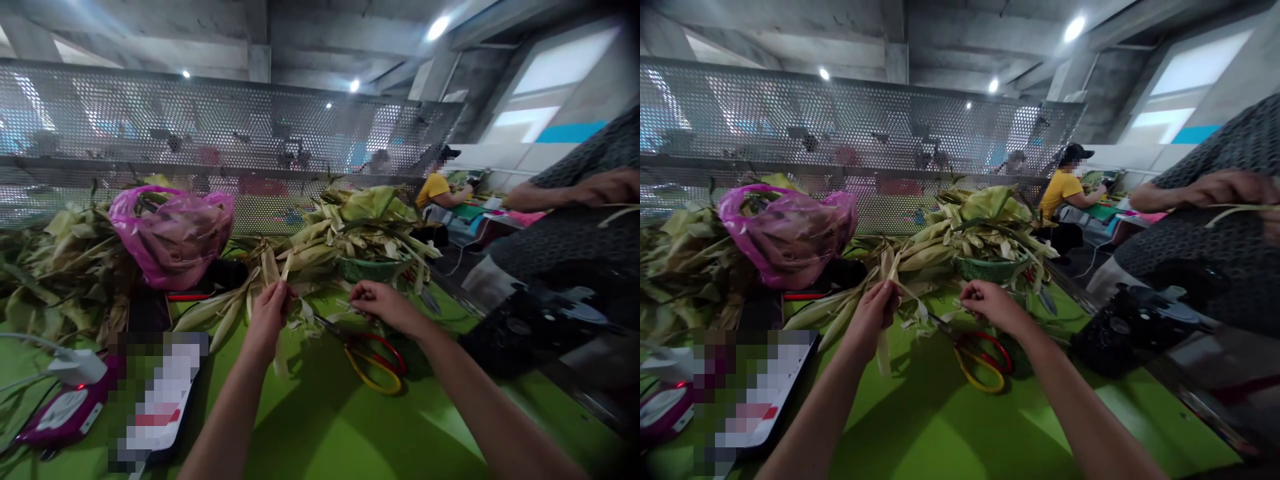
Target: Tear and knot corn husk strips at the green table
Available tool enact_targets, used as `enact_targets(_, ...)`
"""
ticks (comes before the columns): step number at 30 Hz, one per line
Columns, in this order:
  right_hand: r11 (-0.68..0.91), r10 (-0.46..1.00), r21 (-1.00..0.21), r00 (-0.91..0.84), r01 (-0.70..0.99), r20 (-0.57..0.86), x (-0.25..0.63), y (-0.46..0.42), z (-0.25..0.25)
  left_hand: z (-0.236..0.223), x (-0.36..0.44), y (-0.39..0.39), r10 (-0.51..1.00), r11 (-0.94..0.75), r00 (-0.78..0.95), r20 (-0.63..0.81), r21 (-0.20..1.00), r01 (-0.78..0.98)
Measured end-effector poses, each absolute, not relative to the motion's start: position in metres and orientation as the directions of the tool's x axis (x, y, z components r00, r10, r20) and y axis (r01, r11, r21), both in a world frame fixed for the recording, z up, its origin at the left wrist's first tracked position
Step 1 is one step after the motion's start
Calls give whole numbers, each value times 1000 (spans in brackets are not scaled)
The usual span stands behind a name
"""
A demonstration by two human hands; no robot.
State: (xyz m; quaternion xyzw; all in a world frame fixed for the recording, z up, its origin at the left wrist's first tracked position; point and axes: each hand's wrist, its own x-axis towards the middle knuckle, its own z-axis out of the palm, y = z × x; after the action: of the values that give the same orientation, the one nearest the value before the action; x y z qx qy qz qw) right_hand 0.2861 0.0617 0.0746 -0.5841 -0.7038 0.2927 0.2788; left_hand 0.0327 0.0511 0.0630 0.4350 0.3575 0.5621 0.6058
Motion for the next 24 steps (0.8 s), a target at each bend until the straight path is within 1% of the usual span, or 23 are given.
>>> enact_targets(3,157,985,-778,-153,608,80,289,62,81,62,34,50,991,0,128,49,933,-359)
enact_targets(8,179,983,-861,-52,476,176,284,56,101,61,37,49,985,-19,155,76,939,-342)
enact_targets(11,203,979,-877,-97,435,178,267,49,112,62,40,47,983,-60,146,115,941,-333)
enact_targets(14,265,963,-829,-173,492,204,243,42,117,62,46,43,977,-46,185,109,948,-316)
enact_targets(17,340,940,-748,-199,570,276,221,37,116,58,54,40,963,-7,251,93,946,-324)
enact_targets(19,369,929,-736,-200,568,311,211,37,114,54,59,41,955,25,286,76,943,-332)
enact_targets(22,357,934,-797,-180,486,308,208,40,108,50,61,44,948,65,314,47,940,-336)
enact_targets(24,302,951,-856,-201,420,236,215,43,103,52,59,46,955,80,295,29,933,-351)
